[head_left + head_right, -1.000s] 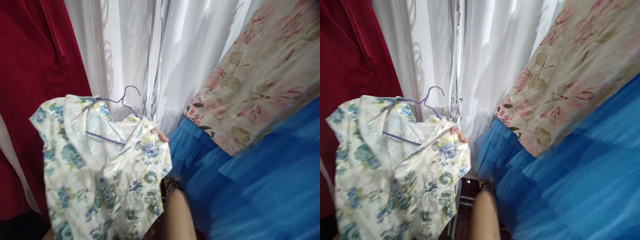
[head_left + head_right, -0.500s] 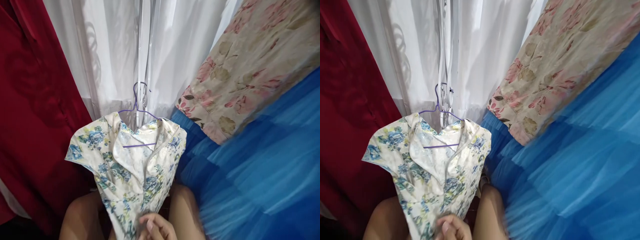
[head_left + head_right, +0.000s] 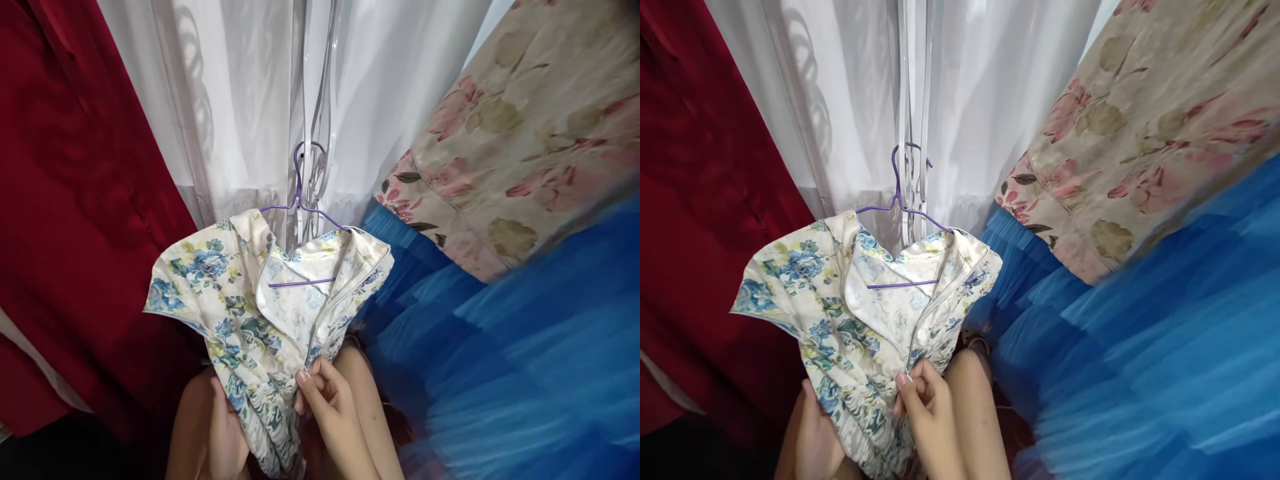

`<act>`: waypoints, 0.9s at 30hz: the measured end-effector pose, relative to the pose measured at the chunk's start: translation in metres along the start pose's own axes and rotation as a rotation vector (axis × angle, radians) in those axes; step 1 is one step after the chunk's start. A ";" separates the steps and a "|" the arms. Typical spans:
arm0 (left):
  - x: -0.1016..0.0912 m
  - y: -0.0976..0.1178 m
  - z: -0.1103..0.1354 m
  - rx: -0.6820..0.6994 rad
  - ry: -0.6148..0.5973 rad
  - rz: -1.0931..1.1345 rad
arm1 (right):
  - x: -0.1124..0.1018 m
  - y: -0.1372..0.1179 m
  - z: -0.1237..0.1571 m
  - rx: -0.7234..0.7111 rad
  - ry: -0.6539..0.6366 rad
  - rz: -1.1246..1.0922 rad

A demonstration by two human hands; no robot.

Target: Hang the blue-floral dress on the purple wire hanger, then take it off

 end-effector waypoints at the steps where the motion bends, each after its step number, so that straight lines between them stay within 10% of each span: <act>1: -0.004 0.000 0.000 0.006 0.042 0.025 | -0.001 0.000 0.002 0.006 -0.014 0.029; 9: -0.040 -0.013 0.007 -0.038 0.170 -0.299 | 0.008 -0.004 0.001 0.027 -0.100 0.029; 16: -0.002 -0.018 0.006 0.011 0.046 -0.500 | -0.009 -0.004 0.003 0.019 0.057 -0.040; 23: -0.029 -0.005 -0.014 0.120 0.322 -0.491 | -0.024 -0.015 0.016 -0.016 0.194 0.014; 27: -0.052 0.033 -0.004 0.470 0.656 -0.510 | -0.032 -0.005 0.017 -0.004 0.206 -0.034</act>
Point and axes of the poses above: each hand's wrist, its own z-axis away from the middle knuckle, its own x-axis out of the palm, y = z × x, the point moved 7 cm from there along -z, towards the middle knuckle, and after that the axes turned 6 degrees about -z, right-handed, at the moved point
